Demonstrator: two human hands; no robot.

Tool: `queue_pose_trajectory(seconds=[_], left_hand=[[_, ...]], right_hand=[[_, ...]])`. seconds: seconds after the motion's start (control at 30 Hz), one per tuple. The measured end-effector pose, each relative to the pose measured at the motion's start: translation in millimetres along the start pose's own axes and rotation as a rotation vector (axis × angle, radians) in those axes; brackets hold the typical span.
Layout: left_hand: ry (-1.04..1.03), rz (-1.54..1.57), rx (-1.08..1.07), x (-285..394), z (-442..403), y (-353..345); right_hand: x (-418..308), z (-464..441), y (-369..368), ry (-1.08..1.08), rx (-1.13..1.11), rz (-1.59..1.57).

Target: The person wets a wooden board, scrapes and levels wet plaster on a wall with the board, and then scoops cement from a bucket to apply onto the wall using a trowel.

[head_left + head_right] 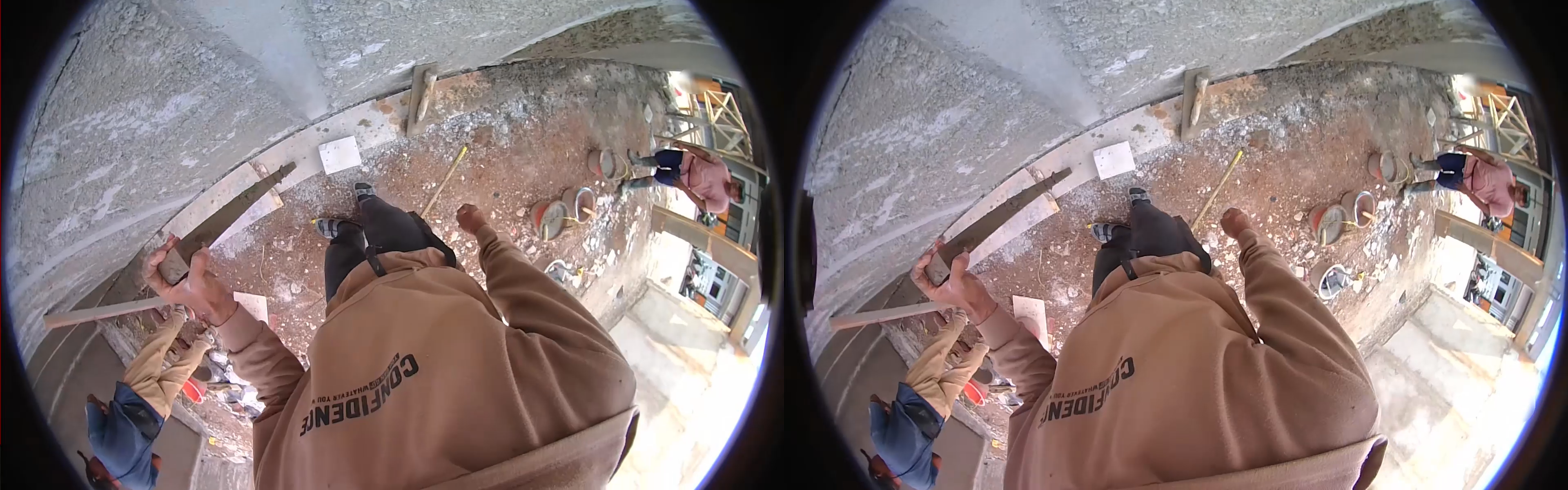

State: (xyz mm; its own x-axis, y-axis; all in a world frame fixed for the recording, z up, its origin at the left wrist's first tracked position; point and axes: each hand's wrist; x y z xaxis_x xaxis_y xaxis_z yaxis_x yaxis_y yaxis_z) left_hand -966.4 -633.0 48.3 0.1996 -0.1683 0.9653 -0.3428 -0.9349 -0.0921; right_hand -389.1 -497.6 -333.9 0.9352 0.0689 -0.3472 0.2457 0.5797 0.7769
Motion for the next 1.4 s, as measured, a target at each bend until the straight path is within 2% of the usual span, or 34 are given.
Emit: queue_pose_trajectory(seconds=[0.07, 0.1, 0.13, 0.2, 0.27, 0.4, 0.47, 0.53, 0.6, 0.63, 0.7, 0.77, 0.87, 0.93, 0.97, 1.07, 1.1, 1.2, 1.3, 1.4], left_hand=[[0.033, 0.000, -0.002, -4.8, -17.7, -2.8], [0.045, -0.006, -0.020, -9.9, -25.7, 0.1], [0.056, -0.016, -0.038, -13.3, -31.5, 3.0], [0.071, -0.056, -0.073, -16.3, -38.5, -0.8], [0.098, -0.094, -0.089, -16.4, -41.2, -5.4], [0.011, -0.101, -0.240, -22.2, -44.7, -5.2], [0.003, -0.138, -0.260, -17.8, -40.4, -10.1], [-0.001, -0.163, -0.266, -12.3, -37.8, -14.1], [0.014, -0.165, -0.254, -11.9, -37.3, -15.1], [0.049, -0.153, -0.231, -9.3, -34.2, -16.9], [0.078, -0.127, -0.203, -8.7, -32.6, -15.5], [0.043, -0.151, -0.191, -10.1, -33.0, -13.5], [0.046, -0.124, -0.176, -9.2, -32.8, -11.6], [0.051, -0.106, -0.181, -11.1, -34.0, -6.4], [0.042, -0.105, -0.188, -15.7, -36.4, -2.2], [0.035, -0.112, -0.179, -16.1, -38.1, -2.4], [0.035, -0.114, -0.170, -15.2, -37.8, -4.9], [0.070, -0.127, -0.129, -7.4, -33.8, -15.7], [0.032, -0.174, -0.120, -15.9, -34.1, -15.4], [-0.008, -0.195, -0.152, -18.6, -31.5, -17.5]], right_hand=[[5.5, 20.6, -30.5, -0.049, 0.092, 0.107], [-10.4, 30.5, -20.8, 0.051, -0.085, 0.256], [5.1, 31.1, -51.1, -0.052, -0.025, 0.099], [-49.6, 53.6, -15.6, 0.049, -0.118, 0.073], [-66.8, 49.0, -31.6, -0.089, -0.052, -0.015], [-98.7, 19.4, -42.0, 0.484, -0.099, 0.522], [-122.9, 15.8, -23.9, 0.301, -0.101, 0.051], [-165.1, 18.2, 14.6, 0.145, -0.077, -0.161], [-190.7, 16.7, 34.9, 0.007, -0.038, -0.121], [-180.7, 5.1, 25.4, 0.024, -0.111, -0.140], [-156.6, -2.2, 2.7, 0.196, -0.010, -0.039], [-137.9, -1.7, -10.2, 0.257, -0.023, 0.126], [-114.6, 0.4, -23.1, 0.265, -0.212, 0.448], [-76.7, -6.7, -61.8, 0.380, -0.336, 0.642], [-67.9, -2.8, -71.4, 0.182, -0.319, 0.515], [-95.7, 29.2, -26.7, 0.002, -0.343, 0.326], [-82.4, 23.2, -44.6, 0.083, -0.392, 0.385], [-98.6, 30.1, -31.8, 0.018, -0.328, 0.355], [-108.8, 23.7, -24.6, 0.418, -0.361, 0.730], [-124.6, 22.8, -8.2, 0.417, -0.228, 0.672]])
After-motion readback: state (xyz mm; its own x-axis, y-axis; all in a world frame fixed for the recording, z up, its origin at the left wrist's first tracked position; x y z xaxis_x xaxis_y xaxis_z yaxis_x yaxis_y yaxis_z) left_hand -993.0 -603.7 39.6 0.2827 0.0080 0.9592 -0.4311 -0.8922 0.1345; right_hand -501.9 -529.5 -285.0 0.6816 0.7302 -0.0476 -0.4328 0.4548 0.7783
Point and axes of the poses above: each hand's wrist, its own z-axis away from the middle knuckle, its own y-axis out of the back of the hand, x = y × z, and after that the axes turned 4 degrees about y, right-handed
